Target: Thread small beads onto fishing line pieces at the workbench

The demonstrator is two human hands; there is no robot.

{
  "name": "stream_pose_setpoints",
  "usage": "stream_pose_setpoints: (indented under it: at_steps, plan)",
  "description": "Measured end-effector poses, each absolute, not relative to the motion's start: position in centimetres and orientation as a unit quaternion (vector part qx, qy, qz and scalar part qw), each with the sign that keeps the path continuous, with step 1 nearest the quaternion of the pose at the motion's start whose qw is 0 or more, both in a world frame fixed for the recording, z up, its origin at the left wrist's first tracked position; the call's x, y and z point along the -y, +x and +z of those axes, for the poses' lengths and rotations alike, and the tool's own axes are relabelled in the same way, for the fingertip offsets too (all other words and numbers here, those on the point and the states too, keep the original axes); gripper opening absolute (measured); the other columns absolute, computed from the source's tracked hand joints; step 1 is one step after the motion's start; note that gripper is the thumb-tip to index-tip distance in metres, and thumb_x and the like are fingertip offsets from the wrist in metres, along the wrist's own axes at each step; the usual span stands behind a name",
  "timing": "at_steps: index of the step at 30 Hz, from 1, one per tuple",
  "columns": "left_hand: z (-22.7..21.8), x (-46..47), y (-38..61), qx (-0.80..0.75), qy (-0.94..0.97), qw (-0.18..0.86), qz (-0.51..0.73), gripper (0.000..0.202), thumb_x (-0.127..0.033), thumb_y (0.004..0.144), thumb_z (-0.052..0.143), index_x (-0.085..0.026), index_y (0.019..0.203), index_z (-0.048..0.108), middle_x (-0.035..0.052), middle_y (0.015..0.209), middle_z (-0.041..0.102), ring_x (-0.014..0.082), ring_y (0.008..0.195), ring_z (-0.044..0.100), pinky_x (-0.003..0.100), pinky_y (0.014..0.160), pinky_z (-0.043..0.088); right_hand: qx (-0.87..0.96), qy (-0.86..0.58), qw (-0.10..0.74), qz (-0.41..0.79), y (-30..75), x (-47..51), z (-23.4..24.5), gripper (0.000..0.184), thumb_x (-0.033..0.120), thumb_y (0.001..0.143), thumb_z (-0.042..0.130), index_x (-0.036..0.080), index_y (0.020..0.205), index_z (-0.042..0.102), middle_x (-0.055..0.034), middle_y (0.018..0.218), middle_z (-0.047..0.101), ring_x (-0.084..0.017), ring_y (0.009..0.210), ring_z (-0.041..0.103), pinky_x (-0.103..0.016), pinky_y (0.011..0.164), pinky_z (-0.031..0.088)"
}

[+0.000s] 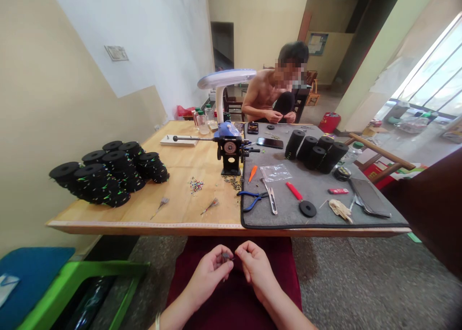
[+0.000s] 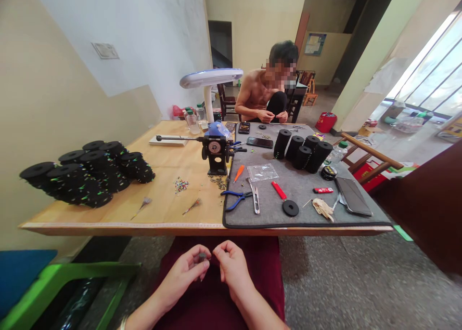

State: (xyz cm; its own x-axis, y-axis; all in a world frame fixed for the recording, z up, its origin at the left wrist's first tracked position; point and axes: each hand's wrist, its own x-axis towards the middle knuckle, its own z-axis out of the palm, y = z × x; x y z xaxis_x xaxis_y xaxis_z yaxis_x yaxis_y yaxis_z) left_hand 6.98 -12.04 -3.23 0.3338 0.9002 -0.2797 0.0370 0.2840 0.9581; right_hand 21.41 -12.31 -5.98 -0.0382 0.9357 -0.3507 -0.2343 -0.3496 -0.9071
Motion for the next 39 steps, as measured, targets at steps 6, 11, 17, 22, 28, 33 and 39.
stream_pose_setpoints:
  at_steps: [6,11,17,22,28,33,39]
  plan:
    - [-3.5,11.8,7.1,-0.478,0.496,0.636,0.348,0.008,-0.023,0.071,0.060,-0.018,0.069,0.054,-0.0057,0.053,0.048,0.0107,0.050,0.045,0.023,0.051,0.036,0.348,-0.529,0.453,0.628,21.2,12.3,-6.1,0.040,0.056,0.071,0.063,0.019,0.069,0.049,0.0135,0.032,0.035,-0.003,0.027,0.023,-0.020,0.035,0.011]
    - [-3.5,11.7,7.0,-0.512,0.536,0.570,0.353,0.009,-0.025,0.069,0.061,-0.017,0.065,0.059,-0.0026,0.058,0.054,0.0123,0.054,0.045,0.022,0.052,0.037,0.353,-0.523,0.445,0.636,21.1,12.4,-6.2,0.039,0.054,0.071,0.063,0.019,0.069,0.049,0.0133,0.032,0.036,-0.003,0.027,0.024,-0.019,0.035,0.011]
    - [-2.9,11.6,7.0,-0.547,0.566,0.511,0.346,0.015,-0.030,0.070,0.064,-0.017,0.064,0.066,-0.0003,0.057,0.060,0.0150,0.055,0.049,0.024,0.055,0.037,0.376,-0.532,0.414,0.636,21.2,12.5,-5.9,0.037,0.053,0.072,0.062,0.018,0.070,0.050,0.0131,0.033,0.037,-0.003,0.028,0.025,-0.019,0.036,0.012]
    - [-2.4,11.5,6.7,-0.543,0.574,0.509,0.342,0.015,-0.030,0.070,0.066,-0.017,0.063,0.067,-0.0019,0.053,0.056,0.0133,0.052,0.046,0.023,0.053,0.036,0.412,-0.522,0.360,0.654,21.5,12.5,-5.8,0.032,0.047,0.071,0.064,0.017,0.074,0.054,0.0129,0.035,0.040,-0.003,0.027,0.028,-0.019,0.035,0.012]
    - [-3.3,11.0,6.0,-0.504,0.496,0.603,0.368,0.022,-0.036,0.076,0.064,-0.017,0.085,0.062,-0.0014,0.064,0.059,0.0137,0.058,0.053,0.023,0.053,0.041,0.402,-0.528,0.380,0.644,21.4,12.4,-6.0,0.016,0.033,0.071,0.056,0.020,0.066,0.048,0.0130,0.036,0.040,-0.003,0.026,0.028,-0.018,0.033,0.013]
    - [-3.8,10.7,5.9,-0.510,0.472,0.590,0.412,0.027,-0.042,0.074,0.067,-0.016,0.081,0.063,0.0039,0.072,0.068,0.0184,0.068,0.063,0.026,0.060,0.045,0.395,-0.520,0.396,0.646,21.2,12.6,-6.0,0.007,0.026,0.067,0.047,0.021,0.063,0.045,0.0136,0.032,0.037,-0.004,0.026,0.026,-0.017,0.033,0.014]
    - [-4.0,10.1,5.3,-0.538,0.425,0.558,0.468,0.028,-0.042,0.071,0.069,-0.015,0.077,0.063,0.0007,0.063,0.065,0.0139,0.058,0.058,0.021,0.049,0.042,0.382,-0.522,0.406,0.645,21.5,12.9,-6.0,0.008,0.024,0.065,0.049,0.021,0.061,0.043,0.0135,0.033,0.036,-0.003,0.028,0.026,-0.017,0.034,0.014]
